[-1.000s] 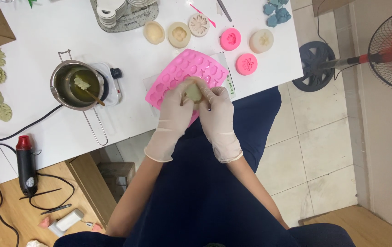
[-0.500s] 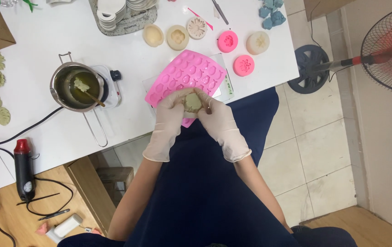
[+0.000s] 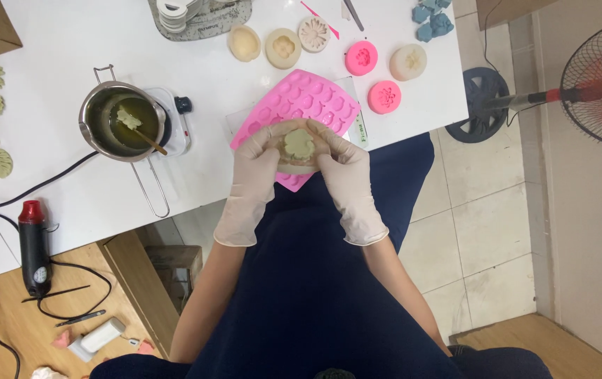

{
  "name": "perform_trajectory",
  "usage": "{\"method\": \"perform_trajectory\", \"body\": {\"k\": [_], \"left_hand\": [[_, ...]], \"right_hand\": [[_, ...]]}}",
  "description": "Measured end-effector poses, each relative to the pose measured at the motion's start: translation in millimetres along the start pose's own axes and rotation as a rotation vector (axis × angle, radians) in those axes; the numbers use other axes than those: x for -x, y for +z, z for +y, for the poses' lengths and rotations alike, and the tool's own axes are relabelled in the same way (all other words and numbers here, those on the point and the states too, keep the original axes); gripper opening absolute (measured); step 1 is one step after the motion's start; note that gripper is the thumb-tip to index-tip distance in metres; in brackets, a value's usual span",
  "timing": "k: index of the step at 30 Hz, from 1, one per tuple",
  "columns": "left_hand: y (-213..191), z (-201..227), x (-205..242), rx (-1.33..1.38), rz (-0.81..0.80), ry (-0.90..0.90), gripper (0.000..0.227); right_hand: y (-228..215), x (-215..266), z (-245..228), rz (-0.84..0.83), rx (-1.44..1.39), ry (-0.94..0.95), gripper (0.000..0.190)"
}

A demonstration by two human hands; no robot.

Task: Extracting decorative wax flowers and succulents from silicone molds and cleaning excess wax from them.

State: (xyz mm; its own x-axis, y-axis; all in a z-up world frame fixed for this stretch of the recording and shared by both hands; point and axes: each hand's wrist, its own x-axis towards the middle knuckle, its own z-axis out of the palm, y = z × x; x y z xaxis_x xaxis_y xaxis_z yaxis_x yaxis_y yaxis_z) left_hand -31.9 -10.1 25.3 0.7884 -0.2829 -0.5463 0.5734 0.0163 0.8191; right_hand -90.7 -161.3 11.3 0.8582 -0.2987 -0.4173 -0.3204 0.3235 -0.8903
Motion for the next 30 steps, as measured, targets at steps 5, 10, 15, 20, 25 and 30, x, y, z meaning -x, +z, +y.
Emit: {"method": "perform_trajectory", "body": {"k": [5, 10, 15, 20, 25, 30], "left_hand": [[-6, -28, -17, 0.164, -0.081, 0.104, 0.052], [-5, -42, -29, 0.211, -0.037, 0.131, 0.053], [-7, -65, -44, 0.252, -0.023, 0.13, 0.055], [-4, -63, -47, 0.277, 0.021, 0.07, 0.053], [0, -44, -45, 0.278, -0.017, 0.084, 0.051], [0, -69, -52, 0.185, -0.011, 0.101, 0.048]], "right_hand": [[-4, -5, 12, 0.042, -0.093, 0.047, 0.052], [-7, -11, 20, 0.074, -0.177, 0.089, 0.045], [-12, -18, 36, 0.069, -0.393, 0.144, 0.051], [-12, -20, 40, 0.105, -0.43, 0.194, 0.049], [-10, -23, 45, 0.088, -0.424, 0.133, 0.038], [-5, -23, 48, 0.132, -0.23, 0.069, 0.036]]}}
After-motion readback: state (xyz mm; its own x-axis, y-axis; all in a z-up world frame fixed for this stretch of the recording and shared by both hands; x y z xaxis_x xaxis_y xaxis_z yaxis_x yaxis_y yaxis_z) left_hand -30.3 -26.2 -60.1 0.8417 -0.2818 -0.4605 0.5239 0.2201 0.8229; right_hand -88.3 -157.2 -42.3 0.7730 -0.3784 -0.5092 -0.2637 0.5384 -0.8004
